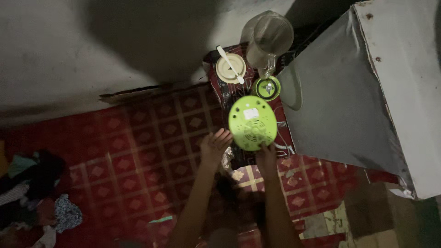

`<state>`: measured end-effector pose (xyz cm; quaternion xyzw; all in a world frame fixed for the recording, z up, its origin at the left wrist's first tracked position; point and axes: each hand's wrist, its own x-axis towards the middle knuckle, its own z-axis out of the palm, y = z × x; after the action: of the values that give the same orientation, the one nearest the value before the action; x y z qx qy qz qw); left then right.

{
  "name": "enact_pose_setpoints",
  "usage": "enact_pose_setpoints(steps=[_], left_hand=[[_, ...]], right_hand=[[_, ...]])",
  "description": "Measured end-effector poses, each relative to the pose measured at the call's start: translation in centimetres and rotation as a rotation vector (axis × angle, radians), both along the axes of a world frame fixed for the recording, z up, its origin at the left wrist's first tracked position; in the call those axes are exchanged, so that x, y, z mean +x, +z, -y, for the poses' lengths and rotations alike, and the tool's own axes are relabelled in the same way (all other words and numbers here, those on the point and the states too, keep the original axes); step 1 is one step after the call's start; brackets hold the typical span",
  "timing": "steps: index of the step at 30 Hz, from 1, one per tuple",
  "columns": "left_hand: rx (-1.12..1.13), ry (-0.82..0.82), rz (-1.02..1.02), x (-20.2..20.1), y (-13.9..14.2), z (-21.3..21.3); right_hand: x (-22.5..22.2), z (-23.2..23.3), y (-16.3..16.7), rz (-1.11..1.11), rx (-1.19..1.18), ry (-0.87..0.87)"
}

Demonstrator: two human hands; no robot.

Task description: The person unscrews the back cover of a small green electric fan with a screwdriver, opens the housing, and lifts out the internal motor assembly. They set the cover aside, then wipe the fan housing and parts with a cloth while handling the exposed components on the table.

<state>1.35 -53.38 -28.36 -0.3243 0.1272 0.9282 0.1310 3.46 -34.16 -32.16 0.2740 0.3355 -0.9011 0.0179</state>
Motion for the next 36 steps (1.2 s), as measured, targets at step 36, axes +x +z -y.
enact_pose_setpoints(steps=[36], left_hand=[[-0.018,-0.217,-0.288,-3.3,-1.6,-3.6]], right_hand=[[1.8,-0.8,2.0,0.016,1.234,0.078]])
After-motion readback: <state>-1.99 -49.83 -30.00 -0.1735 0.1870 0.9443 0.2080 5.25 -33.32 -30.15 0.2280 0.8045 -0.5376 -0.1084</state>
